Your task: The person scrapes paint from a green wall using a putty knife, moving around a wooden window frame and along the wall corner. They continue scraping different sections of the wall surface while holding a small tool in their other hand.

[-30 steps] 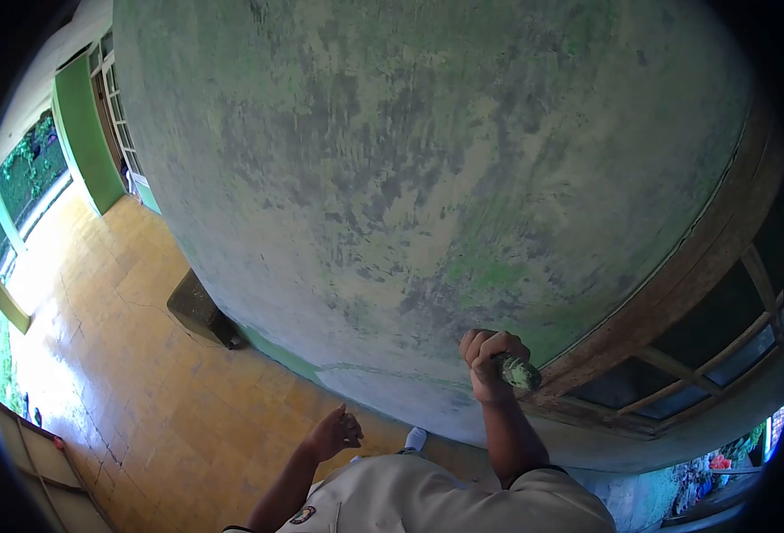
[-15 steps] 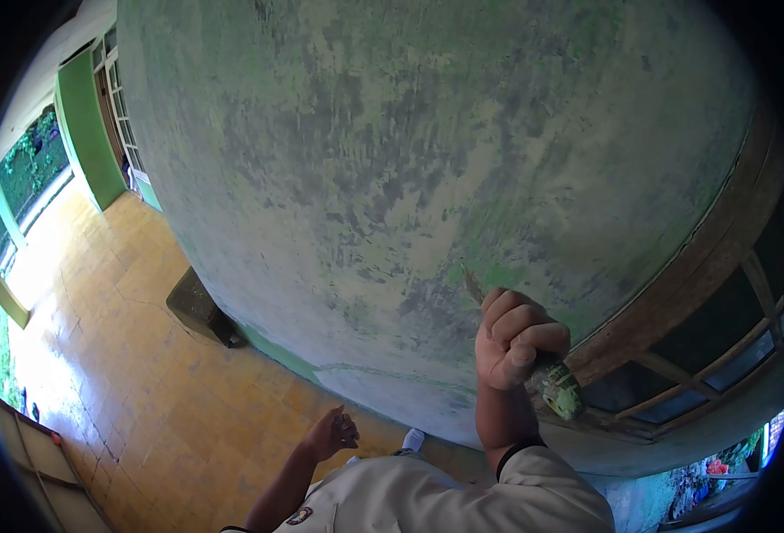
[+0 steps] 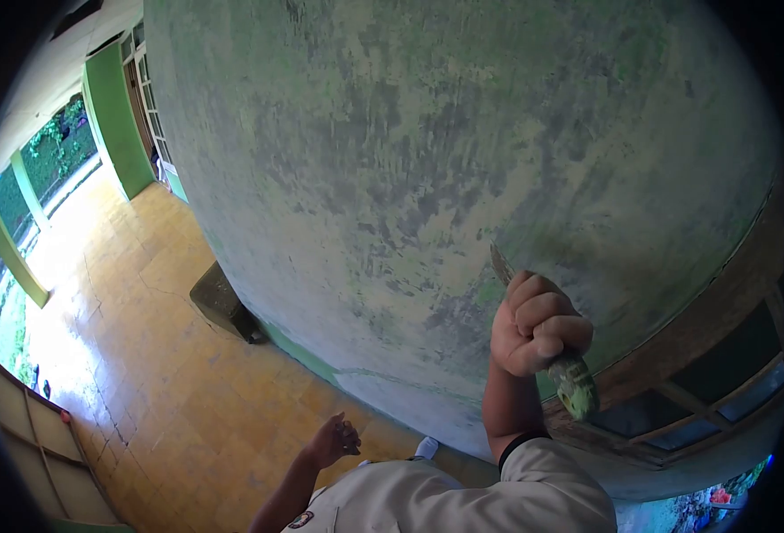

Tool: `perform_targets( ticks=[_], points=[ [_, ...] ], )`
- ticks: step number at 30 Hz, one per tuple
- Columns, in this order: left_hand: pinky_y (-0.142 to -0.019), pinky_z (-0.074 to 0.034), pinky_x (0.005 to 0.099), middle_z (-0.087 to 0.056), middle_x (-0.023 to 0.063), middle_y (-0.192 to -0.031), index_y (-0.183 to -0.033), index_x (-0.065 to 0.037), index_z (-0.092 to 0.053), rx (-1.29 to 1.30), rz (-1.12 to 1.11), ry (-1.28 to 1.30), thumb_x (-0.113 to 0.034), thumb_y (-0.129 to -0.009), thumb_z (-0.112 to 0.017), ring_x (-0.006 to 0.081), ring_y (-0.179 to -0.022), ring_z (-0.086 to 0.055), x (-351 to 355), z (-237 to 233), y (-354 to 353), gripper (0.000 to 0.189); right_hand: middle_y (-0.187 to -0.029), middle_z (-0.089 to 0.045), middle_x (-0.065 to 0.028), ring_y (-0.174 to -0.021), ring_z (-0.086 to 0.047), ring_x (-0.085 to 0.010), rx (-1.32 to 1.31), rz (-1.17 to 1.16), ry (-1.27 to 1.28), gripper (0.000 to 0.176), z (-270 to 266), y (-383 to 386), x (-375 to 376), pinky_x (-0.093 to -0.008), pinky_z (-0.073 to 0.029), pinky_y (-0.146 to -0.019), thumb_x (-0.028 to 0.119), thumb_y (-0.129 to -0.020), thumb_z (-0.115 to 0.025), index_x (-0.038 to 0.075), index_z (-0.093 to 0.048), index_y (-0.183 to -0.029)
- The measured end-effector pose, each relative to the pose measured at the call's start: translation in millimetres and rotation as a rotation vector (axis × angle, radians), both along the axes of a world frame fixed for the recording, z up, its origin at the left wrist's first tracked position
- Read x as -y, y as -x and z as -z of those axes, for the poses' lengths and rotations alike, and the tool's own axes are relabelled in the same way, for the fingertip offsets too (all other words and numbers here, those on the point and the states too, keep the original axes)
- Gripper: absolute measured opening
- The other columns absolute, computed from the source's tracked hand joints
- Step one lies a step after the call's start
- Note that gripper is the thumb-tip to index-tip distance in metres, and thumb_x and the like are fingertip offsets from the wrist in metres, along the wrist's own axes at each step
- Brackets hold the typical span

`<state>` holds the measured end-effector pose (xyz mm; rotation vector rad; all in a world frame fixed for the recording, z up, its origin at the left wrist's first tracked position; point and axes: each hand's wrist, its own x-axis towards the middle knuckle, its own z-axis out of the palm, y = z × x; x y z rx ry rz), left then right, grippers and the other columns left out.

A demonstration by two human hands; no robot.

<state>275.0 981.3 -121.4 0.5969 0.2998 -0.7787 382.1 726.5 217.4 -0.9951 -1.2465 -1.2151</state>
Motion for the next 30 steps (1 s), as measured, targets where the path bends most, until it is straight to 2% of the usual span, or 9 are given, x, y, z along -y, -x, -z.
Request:
perform_targets(
  ticks=[6,10,12,16,18,21,23,26,30],
  points=[
    [-0.069,-0.05,0.0412,-0.051,0.006,-0.071,-0.07,-0.01,-0.048,0.014,0.025,0.002,-0.044,-0.09,-0.047,0.0255,-0.077,-0.058,3,-2,-9,0.039,-0.053,-0.031,0.0026,-0.048,-0.027,-0.0086,-0.145,0.122,-0.069,0.032,4,-9,-6,-0.0246,-0.021,-0.045,0.032,-0.093,-0.051,0.012,-0.035,-0.075],
    [-0.069,-0.05,0.0398,-0.052,0.0068,-0.071,-0.069,-0.011,-0.047,-0.003,0.031,-0.027,-0.044,-0.09,-0.046,0.0248,-0.077,-0.058,4,-6,-14,0.04,-0.055,-0.03,0.0026,-0.048,-0.027,-0.0092,0.029,0.058,-0.017,0.03,1,-3,-3,-0.0259,-0.022,-0.045,0.03,-0.093,-0.052,0.011,-0.036,-0.077],
    [-0.069,-0.05,0.0397,-0.052,0.0069,-0.071,-0.069,-0.011,-0.047,-0.005,0.046,-0.041,-0.044,-0.09,-0.046,0.0248,-0.076,-0.058,4,-8,-14,0.04,-0.054,-0.03,0.0031,-0.048,-0.027,-0.0089,-0.111,0.209,-0.074,0.032,4,-18,-7,-0.0248,-0.021,-0.045,0.033,-0.093,-0.051,0.012,-0.035,-0.075],
    [-0.069,-0.05,0.0397,-0.052,0.0071,-0.071,-0.068,-0.011,-0.047,0.0,0.049,-0.053,-0.045,-0.09,-0.047,0.0247,-0.076,-0.058,5,-6,-18,0.04,-0.054,-0.029,0.0027,-0.048,-0.026,-0.0093,-0.026,0.046,-0.023,0.031,3,-2,-3,-0.0256,-0.022,-0.045,0.032,-0.093,-0.052,0.012,-0.035,-0.075],
    [-0.069,-0.05,0.0397,-0.052,0.007,-0.07,-0.068,-0.011,-0.047,0.001,0.045,-0.053,-0.045,-0.09,-0.047,0.0247,-0.076,-0.058,5,-7,-20,0.041,-0.051,-0.036,-0.0006,-0.043,-0.033,-0.0123,0.065,-0.011,-0.036,0.029,0,-5,-3,-0.0271,-0.027,-0.038,0.021,-0.09,-0.056,0.007,-0.037,-0.073],
    [-0.069,-0.05,0.0397,-0.052,0.0069,-0.07,-0.069,-0.011,-0.047,0.0,0.064,-0.044,-0.045,-0.09,-0.047,0.0244,-0.077,-0.058,4,-3,-18,0.04,-0.051,-0.034,-0.0001,-0.042,-0.033,-0.0119,-0.1,0.206,-0.154,0.038,1,-16,-6,-0.0263,-0.025,-0.039,0.027,-0.09,-0.057,0.009,-0.034,-0.066],
    [-0.069,-0.05,0.0396,-0.052,0.0068,-0.071,-0.069,-0.01,-0.047,0.014,0.076,-0.031,-0.045,-0.09,-0.046,0.0242,-0.077,-0.058,3,-5,-19,0.04,-0.054,-0.031,0.003,-0.047,-0.026,-0.0092,-0.117,0.109,0.021,0.028,-2,-4,-1,-0.0256,-0.022,-0.044,0.028,-0.095,-0.046,0.013,-0.034,-0.075],
    [-0.069,-0.049,0.0394,-0.052,0.0066,-0.071,-0.069,-0.01,-0.047,-0.01,0.054,-0.069,-0.045,-0.09,-0.046,0.0241,-0.076,-0.058,4,-9,-21,0.041,-0.054,-0.031,0.0027,-0.048,-0.026,-0.0095,0.023,0.074,0.012,0.025,-2,4,-1,-0.0263,-0.022,-0.045,0.024,-0.095,-0.046,0.012,-0.034,-0.076],
    [-0.069,-0.05,0.0394,-0.052,0.0064,-0.071,-0.069,-0.011,-0.048,0.01,0.068,-0.048,-0.045,-0.091,-0.045,0.0242,-0.076,-0.058,5,-4,-22,0.041,-0.054,-0.031,0.0032,-0.048,-0.025,-0.0093,-0.133,0.116,-0.047,0.022,5,-17,-7,-0.0269,-0.022,-0.046,0.021,-0.093,-0.048,0.013,-0.034,-0.077]
  ],
)
